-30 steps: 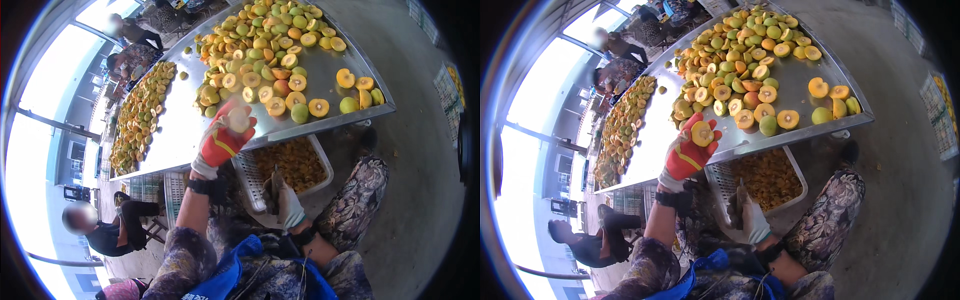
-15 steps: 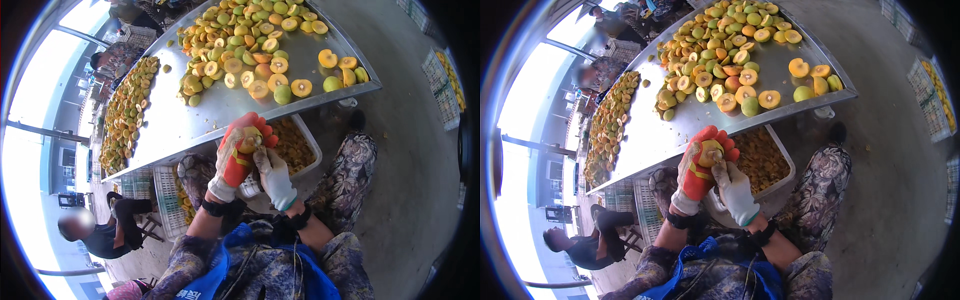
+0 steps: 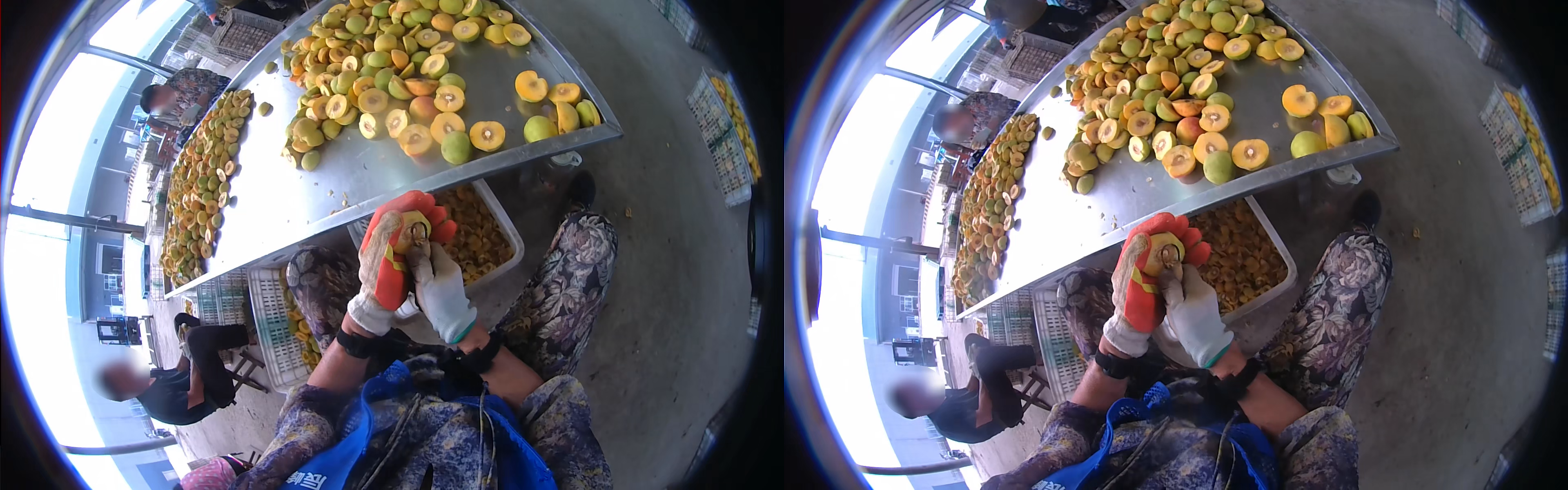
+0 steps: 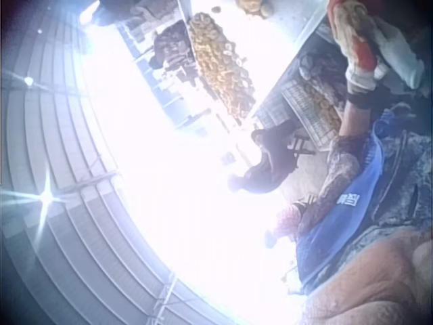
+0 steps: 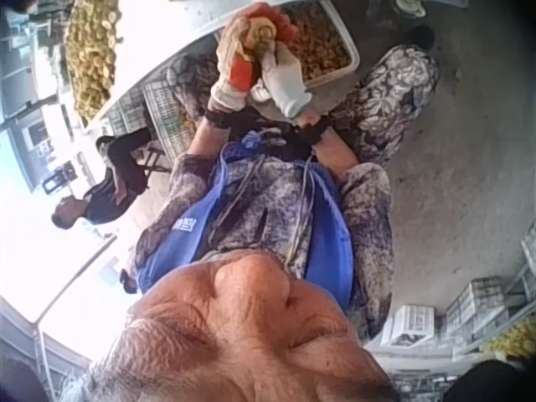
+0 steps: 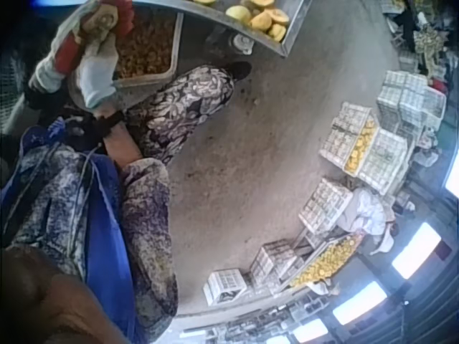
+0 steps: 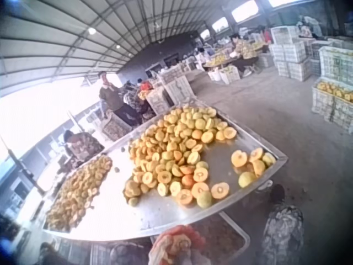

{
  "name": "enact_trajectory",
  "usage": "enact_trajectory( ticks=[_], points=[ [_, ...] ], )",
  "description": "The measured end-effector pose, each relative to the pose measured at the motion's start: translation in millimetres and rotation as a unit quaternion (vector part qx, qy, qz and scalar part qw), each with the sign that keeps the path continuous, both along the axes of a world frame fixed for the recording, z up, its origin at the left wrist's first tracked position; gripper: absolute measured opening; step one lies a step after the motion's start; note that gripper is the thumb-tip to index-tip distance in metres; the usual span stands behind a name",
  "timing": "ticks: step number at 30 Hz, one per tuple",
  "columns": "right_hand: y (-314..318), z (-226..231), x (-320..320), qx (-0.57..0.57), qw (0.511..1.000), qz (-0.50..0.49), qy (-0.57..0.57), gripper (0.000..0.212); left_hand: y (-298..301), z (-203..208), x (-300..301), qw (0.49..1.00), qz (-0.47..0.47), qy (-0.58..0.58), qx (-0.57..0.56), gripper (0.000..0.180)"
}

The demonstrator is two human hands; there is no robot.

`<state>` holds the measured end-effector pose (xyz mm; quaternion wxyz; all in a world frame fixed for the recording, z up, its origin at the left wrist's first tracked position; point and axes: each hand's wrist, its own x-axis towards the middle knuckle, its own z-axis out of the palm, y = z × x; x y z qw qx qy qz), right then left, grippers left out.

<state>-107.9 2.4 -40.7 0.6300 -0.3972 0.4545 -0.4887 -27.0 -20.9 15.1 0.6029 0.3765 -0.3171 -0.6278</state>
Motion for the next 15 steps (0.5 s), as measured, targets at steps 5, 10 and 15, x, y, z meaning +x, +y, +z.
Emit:
enact_trajectory(
  ticks=[5, 10, 15],
  points=[
    [2, -11, 6, -0.017, 0.999, -0.004, 0.027, 0.028, 0, -4, 1, 1.000, -0.003, -0.009, -0.002, 0.039],
    [3, -15, 8, -0.013, 0.999, -0.005, 0.035, 0.030, 1, 0, 1, 0.999, -0.026, -0.036, -0.006, 0.040],
    [7, -17, 10, -0.010, 0.999, -0.016, 0.031, 0.030, 3, -13, 6, 0.999, -0.010, -0.040, -0.023, 0.042]
  ],
)
